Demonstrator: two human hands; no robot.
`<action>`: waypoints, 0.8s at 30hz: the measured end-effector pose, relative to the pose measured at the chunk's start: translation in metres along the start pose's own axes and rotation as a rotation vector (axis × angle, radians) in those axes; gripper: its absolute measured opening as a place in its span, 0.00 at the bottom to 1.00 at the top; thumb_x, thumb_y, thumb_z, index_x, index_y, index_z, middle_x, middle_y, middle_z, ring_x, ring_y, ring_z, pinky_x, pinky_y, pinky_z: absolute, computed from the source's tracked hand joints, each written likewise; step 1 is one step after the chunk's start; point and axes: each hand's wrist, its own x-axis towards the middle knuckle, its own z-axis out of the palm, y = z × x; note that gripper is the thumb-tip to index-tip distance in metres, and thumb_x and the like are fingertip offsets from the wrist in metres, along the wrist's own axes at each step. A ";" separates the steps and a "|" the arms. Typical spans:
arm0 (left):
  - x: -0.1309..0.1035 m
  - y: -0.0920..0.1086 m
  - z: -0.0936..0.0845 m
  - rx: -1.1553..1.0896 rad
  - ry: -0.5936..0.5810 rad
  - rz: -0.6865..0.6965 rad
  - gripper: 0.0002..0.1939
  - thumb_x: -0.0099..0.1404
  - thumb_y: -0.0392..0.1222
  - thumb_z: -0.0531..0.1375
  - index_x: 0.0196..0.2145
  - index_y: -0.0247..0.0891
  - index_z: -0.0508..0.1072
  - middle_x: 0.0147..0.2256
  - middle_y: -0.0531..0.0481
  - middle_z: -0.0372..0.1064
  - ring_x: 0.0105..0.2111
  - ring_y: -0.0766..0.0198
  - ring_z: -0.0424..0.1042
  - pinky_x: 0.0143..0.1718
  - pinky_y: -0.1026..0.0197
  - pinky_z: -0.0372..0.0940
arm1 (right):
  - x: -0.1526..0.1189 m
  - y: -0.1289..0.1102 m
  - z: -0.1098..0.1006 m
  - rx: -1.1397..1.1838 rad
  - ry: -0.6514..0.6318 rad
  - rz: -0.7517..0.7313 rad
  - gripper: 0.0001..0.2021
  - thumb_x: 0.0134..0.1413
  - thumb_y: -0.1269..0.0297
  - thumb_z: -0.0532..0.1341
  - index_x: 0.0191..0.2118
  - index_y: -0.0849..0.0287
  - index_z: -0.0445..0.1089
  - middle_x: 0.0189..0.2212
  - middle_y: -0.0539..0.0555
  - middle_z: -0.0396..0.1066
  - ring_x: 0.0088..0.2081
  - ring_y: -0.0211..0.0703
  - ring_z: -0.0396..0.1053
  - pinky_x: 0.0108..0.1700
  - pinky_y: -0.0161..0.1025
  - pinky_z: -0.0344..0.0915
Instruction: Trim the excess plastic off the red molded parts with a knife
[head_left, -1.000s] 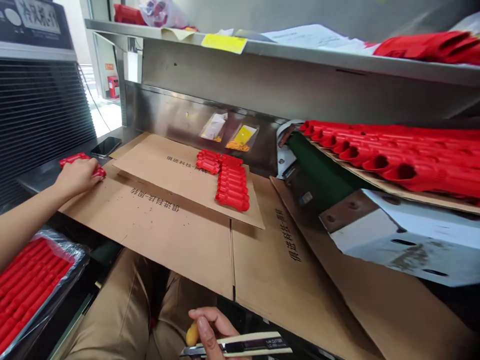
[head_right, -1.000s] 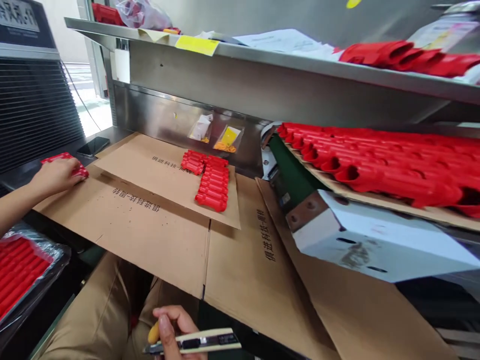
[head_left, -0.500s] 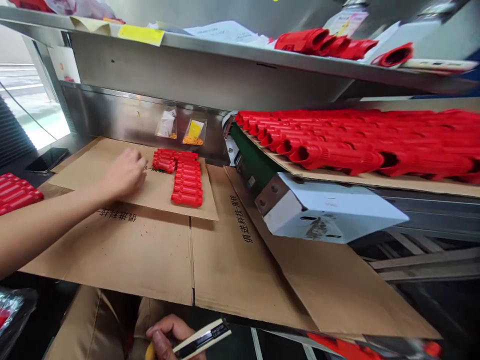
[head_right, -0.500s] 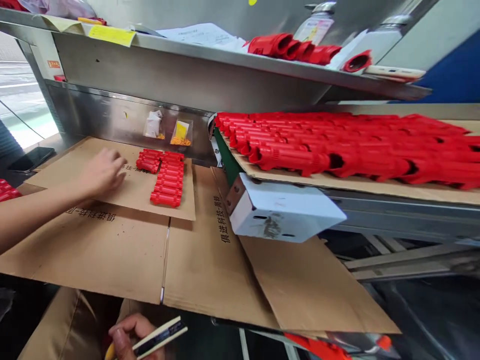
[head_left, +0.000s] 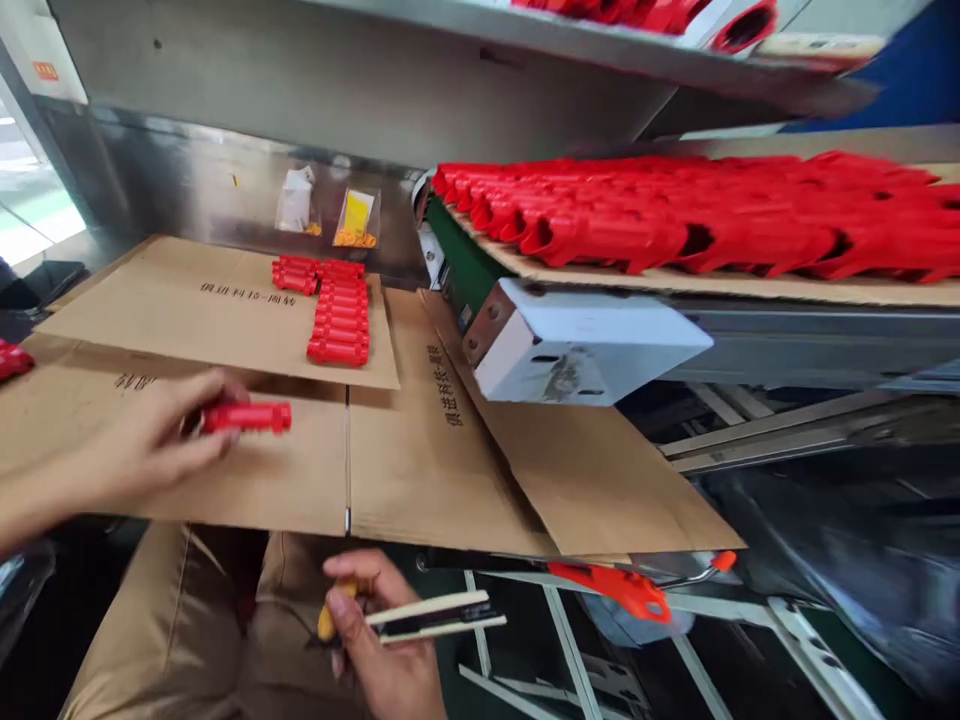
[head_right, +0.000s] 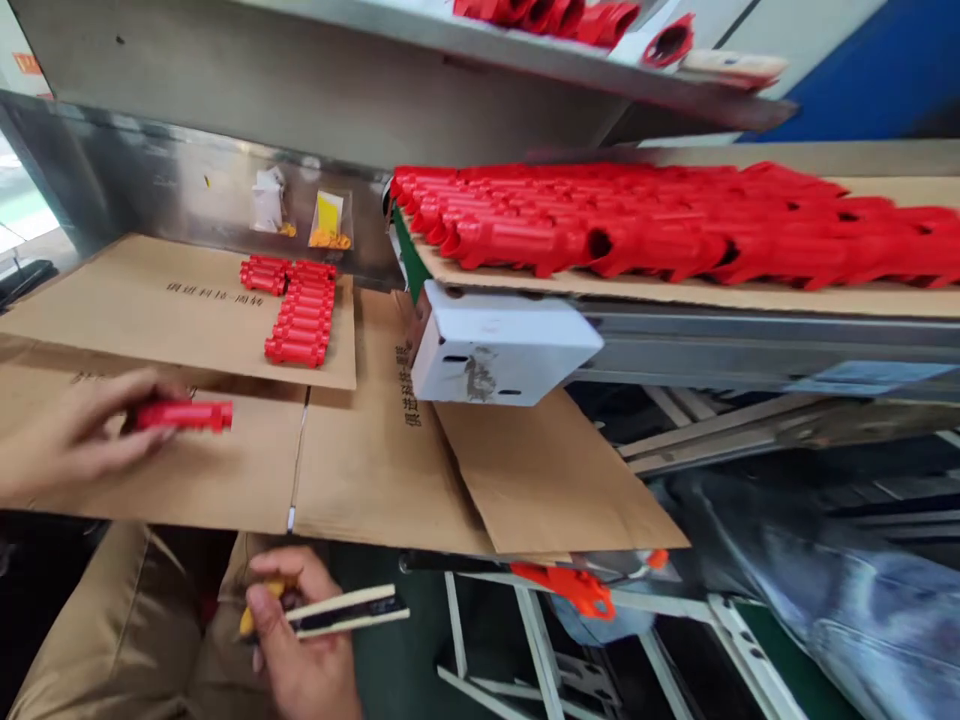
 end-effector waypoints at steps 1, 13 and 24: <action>-0.035 0.010 0.012 -0.193 -0.007 0.031 0.14 0.73 0.47 0.59 0.51 0.41 0.76 0.43 0.46 0.81 0.38 0.57 0.79 0.36 0.63 0.71 | 0.003 -0.006 0.002 -0.015 -0.039 -0.031 0.25 0.61 0.38 0.70 0.48 0.55 0.77 0.24 0.45 0.68 0.19 0.31 0.60 0.22 0.29 0.60; -0.180 0.057 0.103 -1.020 0.097 -0.678 0.17 0.67 0.53 0.70 0.50 0.47 0.87 0.49 0.45 0.85 0.51 0.49 0.81 0.53 0.55 0.75 | -0.017 0.010 0.036 -0.349 -0.265 -0.171 0.11 0.69 0.57 0.64 0.34 0.56 0.72 0.23 0.45 0.69 0.24 0.35 0.65 0.29 0.32 0.60; -0.173 0.070 0.099 -1.121 0.050 -0.779 0.15 0.62 0.53 0.72 0.43 0.43 0.85 0.41 0.49 0.85 0.41 0.56 0.80 0.45 0.60 0.74 | -0.029 0.018 0.033 -0.455 -0.204 -0.260 0.12 0.68 0.56 0.64 0.33 0.56 0.73 0.25 0.47 0.72 0.27 0.38 0.68 0.31 0.33 0.61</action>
